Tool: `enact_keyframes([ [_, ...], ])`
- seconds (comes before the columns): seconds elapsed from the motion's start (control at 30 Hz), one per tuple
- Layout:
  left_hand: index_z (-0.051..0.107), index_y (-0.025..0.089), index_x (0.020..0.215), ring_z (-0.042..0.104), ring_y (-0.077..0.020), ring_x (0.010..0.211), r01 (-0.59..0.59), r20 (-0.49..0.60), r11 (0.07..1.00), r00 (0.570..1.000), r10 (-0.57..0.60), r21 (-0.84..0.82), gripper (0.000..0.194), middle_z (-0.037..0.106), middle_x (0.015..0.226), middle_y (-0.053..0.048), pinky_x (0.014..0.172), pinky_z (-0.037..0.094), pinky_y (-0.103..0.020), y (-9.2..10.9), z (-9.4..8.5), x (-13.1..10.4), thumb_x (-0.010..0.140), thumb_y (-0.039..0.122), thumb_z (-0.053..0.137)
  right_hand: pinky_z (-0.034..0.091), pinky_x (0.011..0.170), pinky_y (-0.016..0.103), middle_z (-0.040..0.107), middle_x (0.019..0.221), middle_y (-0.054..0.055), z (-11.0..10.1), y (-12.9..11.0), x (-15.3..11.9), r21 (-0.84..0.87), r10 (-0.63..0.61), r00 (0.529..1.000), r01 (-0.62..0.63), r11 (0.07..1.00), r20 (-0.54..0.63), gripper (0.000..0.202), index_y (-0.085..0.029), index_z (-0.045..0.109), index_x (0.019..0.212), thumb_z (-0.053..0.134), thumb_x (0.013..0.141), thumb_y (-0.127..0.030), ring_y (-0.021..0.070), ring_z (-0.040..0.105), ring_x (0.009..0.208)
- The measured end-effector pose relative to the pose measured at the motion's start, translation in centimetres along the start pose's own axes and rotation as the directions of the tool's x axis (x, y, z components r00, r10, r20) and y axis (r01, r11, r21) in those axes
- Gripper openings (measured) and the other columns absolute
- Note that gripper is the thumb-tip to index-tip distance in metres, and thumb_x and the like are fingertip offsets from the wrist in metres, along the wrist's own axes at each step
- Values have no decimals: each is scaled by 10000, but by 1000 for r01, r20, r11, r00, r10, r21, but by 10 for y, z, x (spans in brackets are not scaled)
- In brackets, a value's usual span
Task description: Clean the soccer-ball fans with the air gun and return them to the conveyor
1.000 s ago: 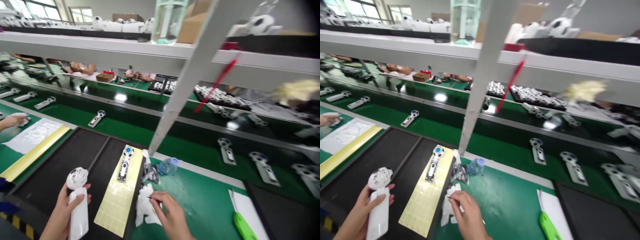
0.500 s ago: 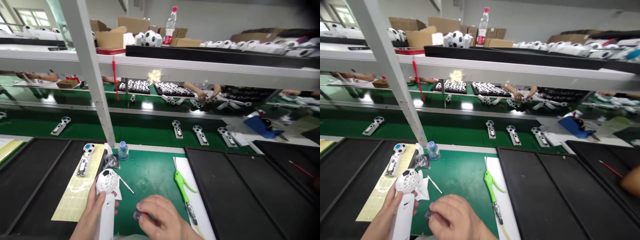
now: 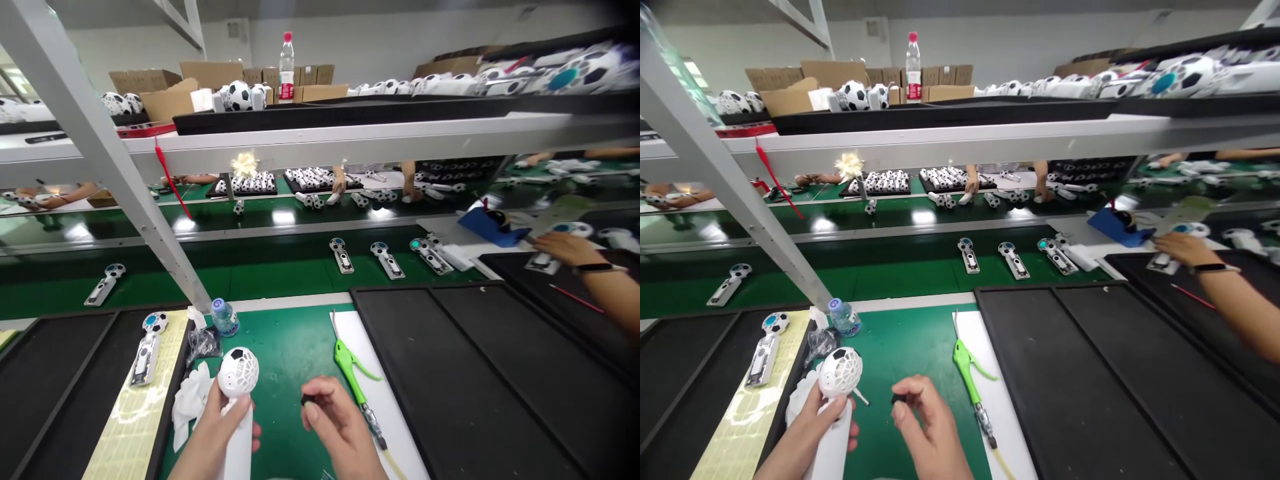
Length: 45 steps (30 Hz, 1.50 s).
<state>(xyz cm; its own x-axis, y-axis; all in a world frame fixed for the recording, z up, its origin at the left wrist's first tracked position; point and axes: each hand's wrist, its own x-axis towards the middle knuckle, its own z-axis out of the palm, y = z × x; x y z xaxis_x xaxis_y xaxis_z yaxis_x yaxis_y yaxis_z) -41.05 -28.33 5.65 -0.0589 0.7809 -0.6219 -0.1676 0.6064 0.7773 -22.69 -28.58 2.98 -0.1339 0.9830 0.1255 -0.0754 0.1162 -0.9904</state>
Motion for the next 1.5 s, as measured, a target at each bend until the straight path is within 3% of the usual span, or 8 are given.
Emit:
enact_keyframes([
  [0.13, 132, 206, 1379, 585, -184, 596, -137, 29, 953, 991, 134, 269, 958, 588, 1060, -129, 540, 506, -329, -4, 4, 16, 628, 399, 695, 439, 695, 255, 549, 845, 26, -1, -23, 20, -234, 96, 987, -63, 970, 132, 208, -241, 610, 961, 435, 873, -308, 135, 547, 762],
  [0.2, 141, 202, 1395, 604, -206, 665, -187, 58, 905, 982, 179, 381, 951, 532, 1210, -157, 578, 509, -335, -7, 6, 24, 627, 348, 683, 434, 719, 258, 568, 863, 33, 5, -34, 31, -282, 125, 967, -60, 957, 220, 231, -238, 632, 959, 421, 867, -257, 142, 560, 796],
  [0.3, 224, 187, 1382, 610, -272, 925, -246, 61, 886, 968, 242, 392, 843, 552, 1220, -143, 777, 500, -368, -13, 10, 28, 664, 351, 635, 424, 723, 265, 593, 893, 34, 13, -42, 43, -379, 143, 949, -27, 925, 282, 277, -236, 612, 1022, 408, 843, -182, 147, 559, 798],
  [0.47, 255, 152, 1378, 496, -282, 1168, -319, 76, 837, 945, 319, 444, 802, 499, 1297, -159, 1010, 340, -385, -18, 15, 24, 678, 341, 598, 392, 623, 250, 577, 784, 4, 15, -38, 46, -448, 244, 938, -113, 887, 245, 282, -196, 517, 1067, 427, 802, -164, 136, 520, 670],
  [0.77, 280, 172, 1389, 521, -292, 1133, -353, 70, 741, 920, 385, 572, 754, 521, 1264, -153, 996, 338, -385, -27, 14, 23, 697, 300, 550, 377, 579, 218, 502, 672, -40, 20, -33, 41, -369, 396, 913, -336, 866, 100, 194, -197, 503, 931, 449, 753, -141, 113, 494, 620],
  [1.3, 188, 148, 1411, 498, -275, 1162, -297, 130, 662, 948, 290, 688, 743, 461, 1324, -162, 1011, 316, -395, -24, 17, 13, 727, 229, 465, 351, 555, 228, 504, 636, -66, 11, -31, 38, -351, 486, 873, -444, 825, 37, 233, -222, 510, 914, 542, 684, -198, 110, 485, 590],
  [1.37, 157, 134, 1419, 507, -267, 1154, -292, 149, 627, 951, 271, 723, 725, 454, 1328, -173, 1005, 322, -397, -22, 16, 11, 748, 206, 421, 361, 573, 241, 525, 677, -55, 8, -30, 37, -375, 504, 863, -462, 804, 18, 287, -236, 532, 952, 574, 669, -219, 119, 492, 610],
  [1.5, 167, 98, 1420, 520, -264, 1139, -311, 165, 625, 945, 282, 716, 727, 452, 1326, -193, 978, 353, -348, -25, 16, 10, 746, 206, 417, 422, 690, 267, 532, 1000, 8, 5, -27, 33, -383, 450, 892, -404, 831, 36, 406, -277, 571, 1080, 569, 679, -214, 145, 532, 798],
])
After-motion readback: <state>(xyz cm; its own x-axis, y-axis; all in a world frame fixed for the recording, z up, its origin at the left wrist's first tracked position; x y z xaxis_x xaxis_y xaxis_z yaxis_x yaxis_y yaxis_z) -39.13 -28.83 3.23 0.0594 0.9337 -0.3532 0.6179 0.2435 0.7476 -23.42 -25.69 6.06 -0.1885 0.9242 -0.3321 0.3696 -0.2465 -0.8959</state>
